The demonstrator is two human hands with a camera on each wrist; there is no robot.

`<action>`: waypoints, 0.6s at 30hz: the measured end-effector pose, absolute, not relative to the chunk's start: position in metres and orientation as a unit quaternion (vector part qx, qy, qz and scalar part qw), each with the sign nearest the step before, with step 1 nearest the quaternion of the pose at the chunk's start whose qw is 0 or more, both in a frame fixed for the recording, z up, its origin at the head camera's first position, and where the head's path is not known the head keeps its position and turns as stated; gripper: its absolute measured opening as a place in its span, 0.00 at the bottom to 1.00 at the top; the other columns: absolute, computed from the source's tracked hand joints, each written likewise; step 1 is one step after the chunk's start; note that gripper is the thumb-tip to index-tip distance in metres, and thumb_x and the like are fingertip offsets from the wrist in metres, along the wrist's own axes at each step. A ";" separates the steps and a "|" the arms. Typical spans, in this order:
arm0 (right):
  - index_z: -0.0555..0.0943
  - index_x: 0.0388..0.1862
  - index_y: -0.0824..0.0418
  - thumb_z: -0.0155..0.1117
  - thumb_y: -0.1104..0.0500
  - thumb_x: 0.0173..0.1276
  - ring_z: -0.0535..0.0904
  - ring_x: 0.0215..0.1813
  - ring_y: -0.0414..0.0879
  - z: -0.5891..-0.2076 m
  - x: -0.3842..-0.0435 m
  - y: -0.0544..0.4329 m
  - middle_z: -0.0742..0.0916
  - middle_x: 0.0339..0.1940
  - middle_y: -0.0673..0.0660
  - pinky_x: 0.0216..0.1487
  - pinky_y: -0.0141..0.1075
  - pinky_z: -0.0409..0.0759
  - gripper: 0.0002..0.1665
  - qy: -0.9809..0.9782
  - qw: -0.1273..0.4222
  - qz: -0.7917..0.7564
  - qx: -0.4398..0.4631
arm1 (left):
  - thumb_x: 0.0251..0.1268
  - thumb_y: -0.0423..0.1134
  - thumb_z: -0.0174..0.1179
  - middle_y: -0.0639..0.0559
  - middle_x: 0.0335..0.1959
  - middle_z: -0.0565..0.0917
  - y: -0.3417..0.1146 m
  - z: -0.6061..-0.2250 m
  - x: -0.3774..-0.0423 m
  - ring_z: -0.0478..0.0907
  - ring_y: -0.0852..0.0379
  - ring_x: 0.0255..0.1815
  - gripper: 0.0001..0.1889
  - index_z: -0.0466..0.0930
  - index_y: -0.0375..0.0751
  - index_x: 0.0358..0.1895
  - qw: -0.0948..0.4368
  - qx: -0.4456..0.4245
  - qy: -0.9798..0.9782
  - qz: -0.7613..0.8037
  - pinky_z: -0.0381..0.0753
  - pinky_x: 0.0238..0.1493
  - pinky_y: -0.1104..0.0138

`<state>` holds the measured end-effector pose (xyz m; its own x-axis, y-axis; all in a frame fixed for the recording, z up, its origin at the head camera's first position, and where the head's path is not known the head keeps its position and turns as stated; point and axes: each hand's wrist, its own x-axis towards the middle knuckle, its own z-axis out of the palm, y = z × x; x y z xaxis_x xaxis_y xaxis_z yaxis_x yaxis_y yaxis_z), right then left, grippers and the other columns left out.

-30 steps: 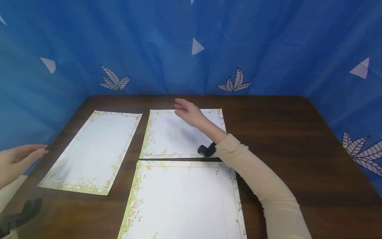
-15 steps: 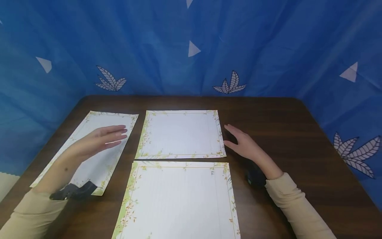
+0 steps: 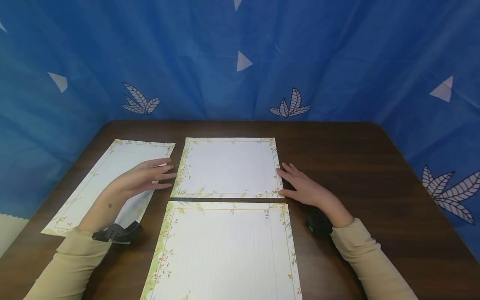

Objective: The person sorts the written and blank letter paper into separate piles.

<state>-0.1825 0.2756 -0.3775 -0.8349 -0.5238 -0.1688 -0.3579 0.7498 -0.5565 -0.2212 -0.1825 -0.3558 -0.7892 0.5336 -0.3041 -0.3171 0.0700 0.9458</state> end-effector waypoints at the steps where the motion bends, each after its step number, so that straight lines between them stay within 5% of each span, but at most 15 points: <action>1: 0.54 0.72 0.69 0.60 0.51 0.67 0.37 0.72 0.66 -0.377 -0.182 0.276 0.49 0.73 0.71 0.62 0.64 0.50 0.43 0.922 0.159 -0.258 -0.240 | 0.74 0.35 0.42 0.30 0.72 0.40 -0.183 -0.356 -0.221 0.50 0.36 0.69 0.34 0.31 0.27 0.71 0.312 0.081 0.660 0.679 0.65 0.59 0.53; 12: 0.53 0.72 0.69 0.60 0.53 0.68 0.37 0.71 0.66 -0.379 -0.184 0.275 0.49 0.73 0.71 0.62 0.64 0.49 0.42 0.924 0.160 -0.250 -0.242 | 0.73 0.35 0.44 0.30 0.71 0.46 -0.179 -0.364 -0.223 0.48 0.37 0.70 0.34 0.35 0.26 0.72 0.297 0.114 0.694 0.646 0.55 0.64 0.49; 18: 0.54 0.72 0.69 0.60 0.53 0.68 0.37 0.71 0.67 -0.379 -0.183 0.274 0.49 0.73 0.71 0.61 0.65 0.49 0.42 0.923 0.156 -0.252 -0.247 | 0.73 0.35 0.43 0.28 0.71 0.43 -0.174 -0.363 -0.226 0.47 0.34 0.69 0.35 0.32 0.26 0.71 0.307 0.130 0.703 0.628 0.62 0.60 0.48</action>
